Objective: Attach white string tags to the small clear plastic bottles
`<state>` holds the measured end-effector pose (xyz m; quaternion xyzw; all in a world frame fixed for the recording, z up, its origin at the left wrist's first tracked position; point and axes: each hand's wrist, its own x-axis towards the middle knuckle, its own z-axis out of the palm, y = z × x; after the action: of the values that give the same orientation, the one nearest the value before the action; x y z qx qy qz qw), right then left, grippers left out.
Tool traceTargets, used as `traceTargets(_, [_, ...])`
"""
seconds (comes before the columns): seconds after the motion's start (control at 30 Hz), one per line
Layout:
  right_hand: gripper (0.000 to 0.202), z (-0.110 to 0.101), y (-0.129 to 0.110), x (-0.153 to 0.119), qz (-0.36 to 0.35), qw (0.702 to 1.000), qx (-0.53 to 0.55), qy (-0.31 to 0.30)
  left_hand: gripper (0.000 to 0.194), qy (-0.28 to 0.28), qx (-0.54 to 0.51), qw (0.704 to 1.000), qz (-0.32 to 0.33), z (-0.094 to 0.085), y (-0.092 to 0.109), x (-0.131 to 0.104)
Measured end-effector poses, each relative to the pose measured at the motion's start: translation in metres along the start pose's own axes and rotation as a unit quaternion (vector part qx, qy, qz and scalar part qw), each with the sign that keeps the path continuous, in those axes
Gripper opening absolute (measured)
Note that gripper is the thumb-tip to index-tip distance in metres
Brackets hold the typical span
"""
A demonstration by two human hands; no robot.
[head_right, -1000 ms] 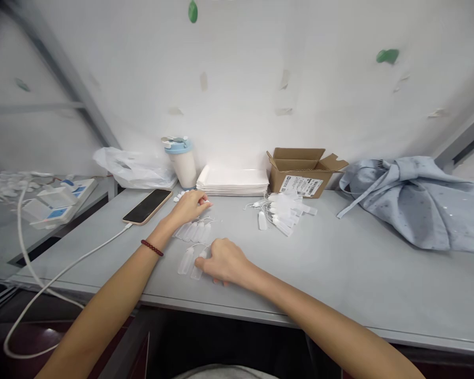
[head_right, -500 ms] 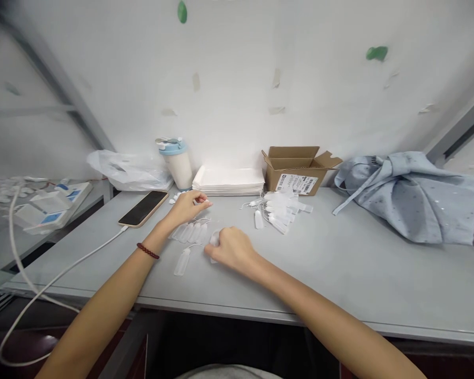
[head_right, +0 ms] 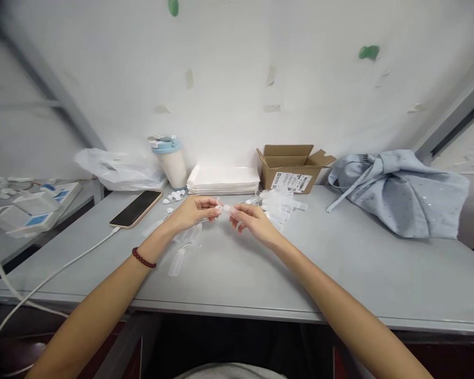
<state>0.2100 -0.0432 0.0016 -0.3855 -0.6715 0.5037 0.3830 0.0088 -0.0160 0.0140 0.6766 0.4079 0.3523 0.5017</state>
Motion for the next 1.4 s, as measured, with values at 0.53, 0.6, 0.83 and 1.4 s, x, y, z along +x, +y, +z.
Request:
traceTargets(0.53, [0.036,-0.001,0.014,0.006,0.068,0.988,0.136,-0.02,0.028,-0.047,0.021,0.997,0.05,0.01,0.001,-0.005])
traceTargets(0.6, [0.036,0.0,0.015,0.006,0.061,0.992,0.113,-0.005,0.027,-0.044,0.024,0.998,0.041,0.012,0.0,-0.005])
traceTargets(0.83, [0.04,0.001,0.015,0.006,0.065,0.995,0.074,0.012,0.021,-0.036,0.044,0.997,0.048,0.017,-0.006,-0.004])
traceTargets(1.4, [0.04,0.001,0.01,0.004,0.1,0.981,0.163,-0.015,0.031,-0.025,0.042,0.998,0.039,0.019,-0.003,-0.004])
